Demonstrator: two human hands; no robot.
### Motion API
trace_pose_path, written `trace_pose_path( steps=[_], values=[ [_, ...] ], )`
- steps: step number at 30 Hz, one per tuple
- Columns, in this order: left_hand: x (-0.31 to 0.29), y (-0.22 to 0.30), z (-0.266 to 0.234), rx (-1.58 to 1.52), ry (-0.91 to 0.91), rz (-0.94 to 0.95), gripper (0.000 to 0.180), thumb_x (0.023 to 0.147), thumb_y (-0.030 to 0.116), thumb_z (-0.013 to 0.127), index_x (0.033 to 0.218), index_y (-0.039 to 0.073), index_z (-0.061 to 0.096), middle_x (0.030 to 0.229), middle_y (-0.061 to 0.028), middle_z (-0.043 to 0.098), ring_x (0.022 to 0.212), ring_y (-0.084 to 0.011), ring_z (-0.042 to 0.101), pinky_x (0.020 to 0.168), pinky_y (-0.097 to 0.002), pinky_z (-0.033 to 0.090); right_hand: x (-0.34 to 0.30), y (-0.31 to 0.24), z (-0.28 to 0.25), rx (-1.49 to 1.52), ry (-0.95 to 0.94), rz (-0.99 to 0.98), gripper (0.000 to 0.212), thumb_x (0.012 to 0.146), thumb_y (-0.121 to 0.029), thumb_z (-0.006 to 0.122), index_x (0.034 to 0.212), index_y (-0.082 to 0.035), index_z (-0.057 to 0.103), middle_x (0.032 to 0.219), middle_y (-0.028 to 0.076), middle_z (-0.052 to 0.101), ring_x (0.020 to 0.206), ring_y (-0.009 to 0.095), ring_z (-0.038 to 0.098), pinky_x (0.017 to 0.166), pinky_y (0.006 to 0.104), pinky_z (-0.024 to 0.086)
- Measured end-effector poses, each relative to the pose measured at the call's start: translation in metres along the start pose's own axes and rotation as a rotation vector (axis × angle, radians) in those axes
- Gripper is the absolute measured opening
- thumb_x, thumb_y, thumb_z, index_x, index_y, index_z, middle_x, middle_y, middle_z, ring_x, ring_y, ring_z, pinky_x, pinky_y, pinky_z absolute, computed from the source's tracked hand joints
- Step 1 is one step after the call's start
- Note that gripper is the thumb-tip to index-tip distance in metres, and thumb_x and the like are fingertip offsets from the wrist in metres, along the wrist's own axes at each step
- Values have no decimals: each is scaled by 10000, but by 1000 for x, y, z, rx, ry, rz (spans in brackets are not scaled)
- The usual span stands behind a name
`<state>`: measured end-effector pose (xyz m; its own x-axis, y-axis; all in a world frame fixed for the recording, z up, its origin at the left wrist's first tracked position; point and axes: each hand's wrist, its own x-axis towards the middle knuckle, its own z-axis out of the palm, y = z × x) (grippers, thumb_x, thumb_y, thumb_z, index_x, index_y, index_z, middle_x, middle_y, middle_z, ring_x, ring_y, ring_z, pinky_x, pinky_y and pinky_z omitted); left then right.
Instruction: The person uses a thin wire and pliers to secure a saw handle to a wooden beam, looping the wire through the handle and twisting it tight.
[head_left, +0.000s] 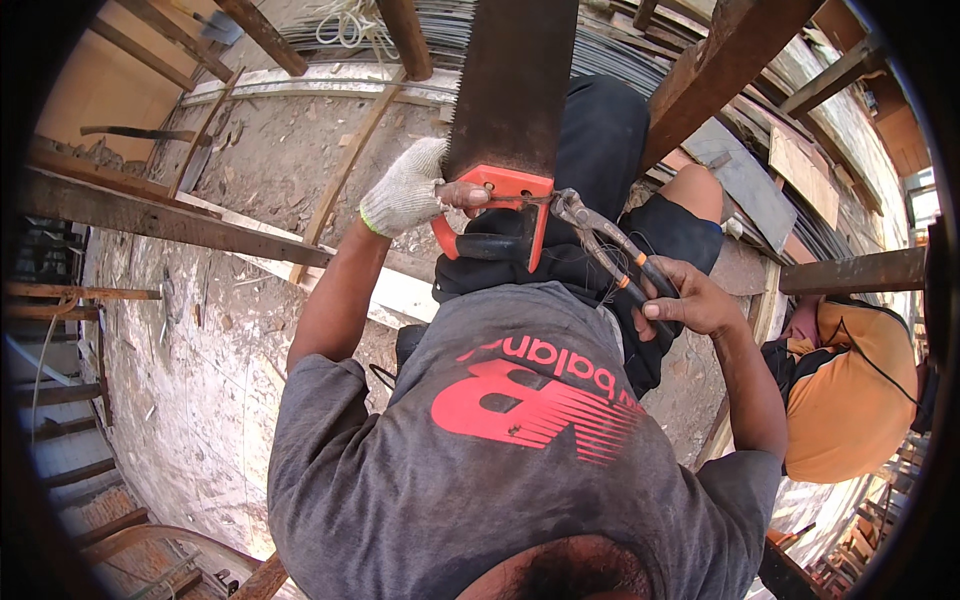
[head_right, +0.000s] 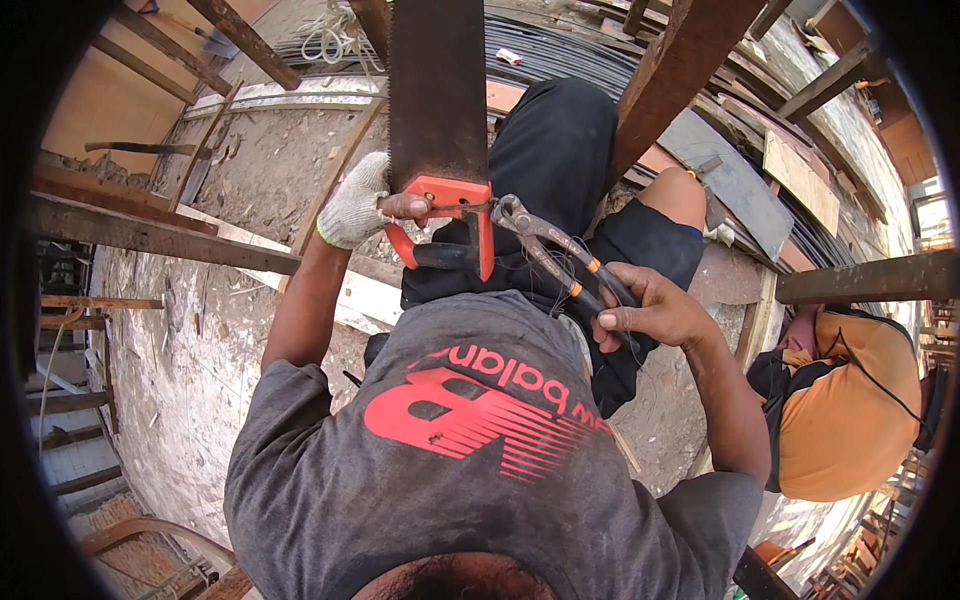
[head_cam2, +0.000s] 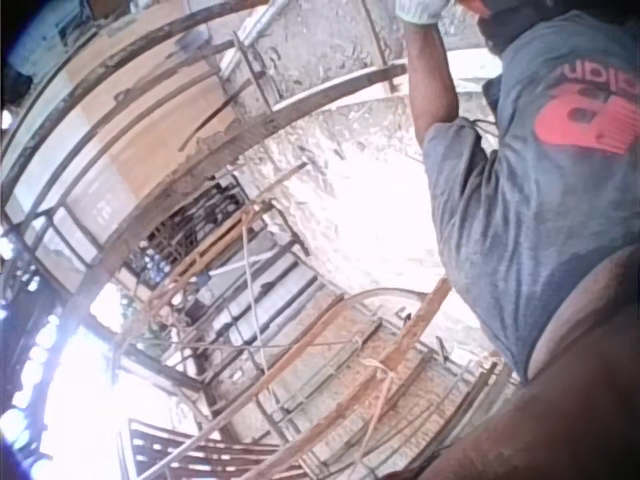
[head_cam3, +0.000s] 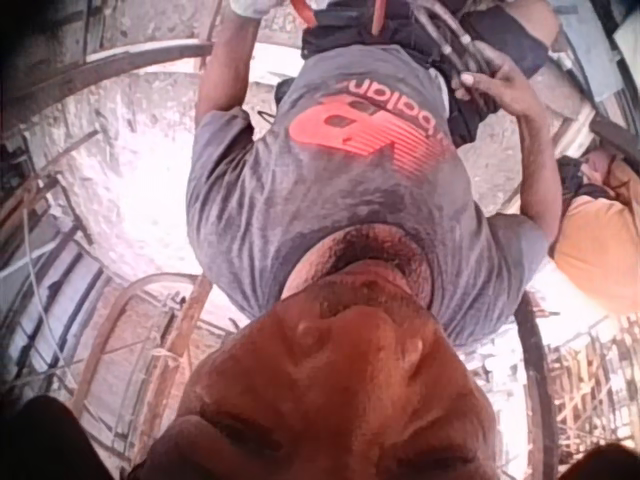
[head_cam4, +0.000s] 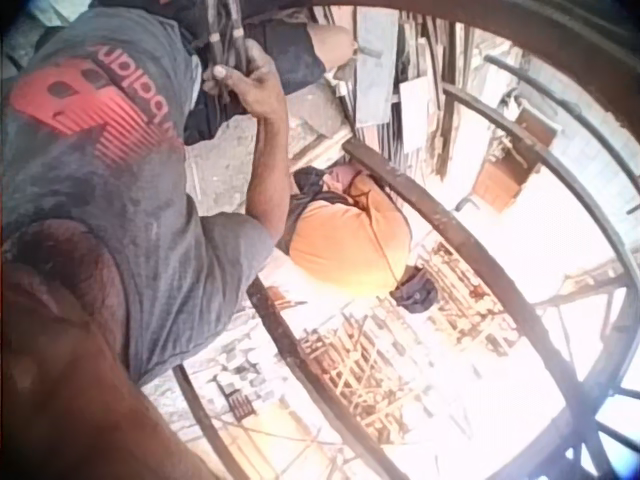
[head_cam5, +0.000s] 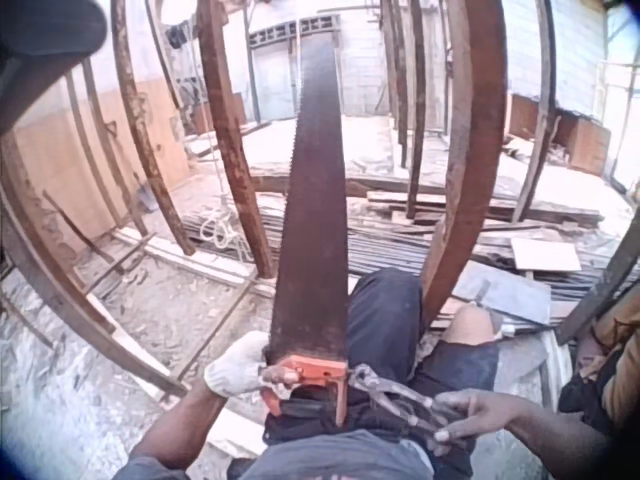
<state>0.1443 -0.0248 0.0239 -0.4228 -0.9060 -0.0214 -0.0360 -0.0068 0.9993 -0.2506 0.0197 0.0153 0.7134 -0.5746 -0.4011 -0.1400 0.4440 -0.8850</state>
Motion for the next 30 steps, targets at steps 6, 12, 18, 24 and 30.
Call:
trace_pose_path(
  steps=[6, 12, 18, 24, 30],
  values=[
    [3, -4, 12, 113, 25, -7, 363, 851, 196, 816, 1100, -12, 653, 830, -40, 675, 673, -108, 611, 602, -280, 518, -12, 6, -1, -467, 293, -155, 164, 916, -87, 697, 995, -17, 571, 858, 16, 584, 847, 123, 640, 781, 294, 531],
    [9, 1, 13, 199, -32, 8, 416, 846, 224, 822, 1132, -21, 646, 850, -45, 683, 680, -105, 611, 604, -278, 521, -23, 0, -5, -763, 300, -205, 141, 907, -97, 692, 994, -31, 602, 841, 17, 596, 781, 154, 611, 726, 298, 484],
    [3, -8, 19, 44, 123, 1, 397, 831, 218, 837, 1088, -27, 657, 830, -63, 685, 669, -121, 634, 601, -276, 529, -27, -4, -8, -421, 514, -77, 143, 920, -76, 671, 1004, -42, 561, 904, 77, 660, 843, 231, 696, 769, 345, 565],
    [-3, -9, 13, -75, 198, 55, 335, 806, 174, 859, 1008, -21, 677, 797, -73, 682, 643, -130, 643, 557, -272, 529, -23, 5, 0, 80, 545, -444, 249, 914, -95, 696, 1018, -59, 473, 1043, 143, 612, 877, 294, 718, 785, 399, 598],
    [-12, -5, 24, 72, 180, 63, 386, 800, 251, 864, 1004, -20, 678, 781, -68, 686, 654, -118, 648, 572, -278, 531, 22, -28, 36, 142, 376, -673, 221, 927, -128, 657, 1028, -38, 481, 1041, 145, 602, 821, 186, 662, 707, 325, 554]
  ],
)
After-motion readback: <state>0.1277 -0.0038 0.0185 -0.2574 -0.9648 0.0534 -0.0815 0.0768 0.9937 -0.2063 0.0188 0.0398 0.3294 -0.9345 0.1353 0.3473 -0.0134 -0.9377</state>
